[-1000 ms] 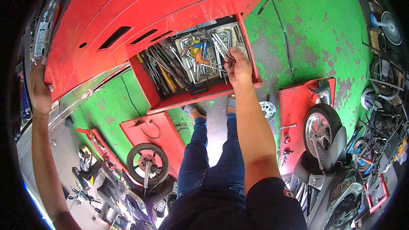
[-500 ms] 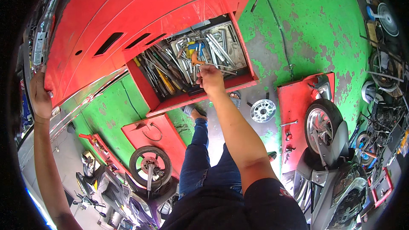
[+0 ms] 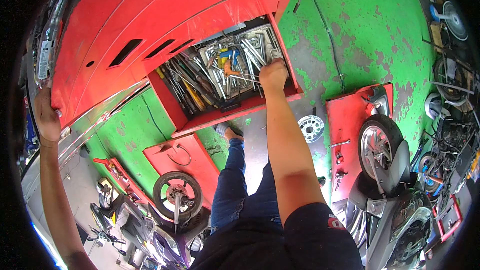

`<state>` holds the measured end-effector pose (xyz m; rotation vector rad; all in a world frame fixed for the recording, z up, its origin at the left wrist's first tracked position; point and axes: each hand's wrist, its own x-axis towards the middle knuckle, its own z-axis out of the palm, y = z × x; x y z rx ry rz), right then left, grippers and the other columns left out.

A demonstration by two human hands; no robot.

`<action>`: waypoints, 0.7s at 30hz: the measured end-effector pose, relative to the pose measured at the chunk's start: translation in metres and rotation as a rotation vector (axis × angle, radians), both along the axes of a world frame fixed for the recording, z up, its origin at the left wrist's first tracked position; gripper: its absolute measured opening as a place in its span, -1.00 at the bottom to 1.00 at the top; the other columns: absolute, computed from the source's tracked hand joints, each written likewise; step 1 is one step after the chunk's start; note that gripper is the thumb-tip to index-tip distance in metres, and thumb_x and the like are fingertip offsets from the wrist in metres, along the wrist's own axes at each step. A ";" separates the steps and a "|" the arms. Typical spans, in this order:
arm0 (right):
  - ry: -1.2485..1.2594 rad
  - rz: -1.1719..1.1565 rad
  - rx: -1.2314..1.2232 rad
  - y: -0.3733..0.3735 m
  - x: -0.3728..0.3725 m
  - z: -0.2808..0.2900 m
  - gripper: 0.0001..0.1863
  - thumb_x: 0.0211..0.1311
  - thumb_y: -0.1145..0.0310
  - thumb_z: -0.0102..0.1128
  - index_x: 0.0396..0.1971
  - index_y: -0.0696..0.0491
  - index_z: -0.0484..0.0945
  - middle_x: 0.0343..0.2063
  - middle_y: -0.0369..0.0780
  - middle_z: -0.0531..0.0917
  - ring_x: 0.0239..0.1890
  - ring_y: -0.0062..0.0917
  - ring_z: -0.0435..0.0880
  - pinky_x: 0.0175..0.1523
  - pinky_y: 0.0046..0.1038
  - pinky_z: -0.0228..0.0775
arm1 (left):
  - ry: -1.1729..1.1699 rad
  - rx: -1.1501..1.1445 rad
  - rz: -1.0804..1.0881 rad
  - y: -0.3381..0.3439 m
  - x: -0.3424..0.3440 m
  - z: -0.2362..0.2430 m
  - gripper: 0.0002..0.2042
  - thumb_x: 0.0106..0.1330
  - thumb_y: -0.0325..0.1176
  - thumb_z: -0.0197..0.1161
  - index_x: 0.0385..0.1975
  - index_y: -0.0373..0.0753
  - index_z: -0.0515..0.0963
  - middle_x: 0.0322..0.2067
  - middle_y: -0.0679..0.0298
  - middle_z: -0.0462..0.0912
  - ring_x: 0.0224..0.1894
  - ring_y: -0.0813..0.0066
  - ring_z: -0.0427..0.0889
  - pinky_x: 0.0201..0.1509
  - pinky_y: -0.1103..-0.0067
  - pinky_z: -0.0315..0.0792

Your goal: Repairing a motorcycle tire by cleaning the rim and applying lubricant or sealant.

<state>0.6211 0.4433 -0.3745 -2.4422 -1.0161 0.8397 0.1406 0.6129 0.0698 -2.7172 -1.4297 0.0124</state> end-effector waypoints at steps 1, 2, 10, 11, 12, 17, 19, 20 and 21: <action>-0.032 0.005 -0.045 0.005 0.001 -0.007 -0.72 0.13 0.39 0.12 -0.26 0.30 0.57 -0.29 0.22 0.70 -0.16 0.13 0.72 0.07 -0.01 0.55 | 0.055 0.078 -0.109 0.001 0.002 0.000 -0.65 0.54 -0.51 0.01 0.25 -0.31 0.52 0.03 0.12 0.59 -0.11 0.45 0.57 -0.13 0.63 0.45; -0.023 0.017 -0.005 0.010 0.001 -0.013 -0.72 0.13 0.39 0.12 -0.26 0.30 0.57 -0.29 0.22 0.70 -0.16 0.13 0.72 0.07 -0.01 0.55 | 0.113 0.147 -0.161 0.002 0.003 0.000 -0.65 0.54 -0.50 0.00 0.25 -0.31 0.52 0.03 0.12 0.59 -0.11 0.45 0.57 -0.14 0.64 0.45; -0.245 0.140 -0.181 0.024 -0.009 -0.028 -0.65 0.35 0.21 0.05 -0.09 0.21 0.49 -0.17 0.14 0.71 -0.06 -0.11 0.77 0.05 -0.13 0.64 | 0.115 0.089 -0.096 0.001 0.003 0.005 -0.65 0.49 -0.56 0.06 0.24 -0.35 0.52 0.03 0.07 0.60 -0.12 0.40 0.58 -0.11 0.62 0.46; -0.205 0.135 -0.241 0.026 -0.007 -0.027 -0.69 0.37 0.25 0.02 -0.11 0.20 0.51 -0.17 0.11 0.72 -0.08 -0.10 0.77 0.03 -0.13 0.65 | 0.164 0.128 -0.147 0.001 0.004 0.006 -0.65 0.49 -0.56 0.06 0.24 -0.35 0.52 0.03 0.06 0.60 -0.11 0.39 0.59 -0.10 0.61 0.47; -0.185 0.119 -0.281 0.027 -0.004 -0.027 -0.72 0.39 0.29 -0.01 -0.13 0.18 0.54 -0.18 0.08 0.74 -0.09 -0.10 0.78 0.00 -0.12 0.67 | 0.166 0.110 -0.115 0.002 0.005 0.007 -0.65 0.48 -0.57 0.06 0.23 -0.36 0.52 0.03 0.06 0.60 -0.10 0.38 0.59 -0.09 0.60 0.48; -0.144 0.213 -0.264 0.031 0.008 -0.032 -0.64 0.40 0.29 -0.14 -0.26 0.26 0.58 -0.15 0.23 0.68 -0.06 0.02 0.74 0.04 -0.04 0.62 | 0.223 0.156 -0.185 0.004 0.010 0.009 -0.65 0.46 -0.58 0.07 0.22 -0.36 0.53 0.08 0.01 0.60 0.05 0.20 0.63 0.11 0.49 0.50; -0.184 0.344 -0.247 0.030 0.010 -0.036 -0.61 0.41 0.28 -0.18 -0.24 0.26 0.60 -0.14 0.19 0.70 -0.06 0.04 0.73 0.05 -0.04 0.61 | 0.199 0.111 -0.149 0.004 0.011 0.009 -0.64 0.44 -0.59 0.08 0.20 -0.37 0.53 0.09 0.01 0.61 0.08 0.15 0.63 0.17 0.46 0.49; -0.197 0.361 -0.219 0.029 0.011 -0.036 -0.61 0.41 0.28 -0.18 -0.24 0.26 0.60 -0.14 0.19 0.70 -0.06 0.04 0.73 0.05 -0.04 0.61 | 0.183 0.115 -0.168 0.004 0.012 0.009 -0.64 0.43 -0.59 0.09 0.20 -0.37 0.53 0.09 0.01 0.61 0.09 0.15 0.62 0.18 0.45 0.48; -0.199 0.389 -0.214 0.028 0.012 -0.036 -0.60 0.41 0.29 -0.20 -0.22 0.24 0.61 -0.14 0.16 0.70 -0.07 0.04 0.73 0.06 -0.05 0.60 | 0.177 0.084 -0.129 0.005 0.013 0.009 -0.64 0.42 -0.59 0.09 0.19 -0.37 0.53 0.09 0.01 0.61 0.10 0.14 0.62 0.19 0.45 0.48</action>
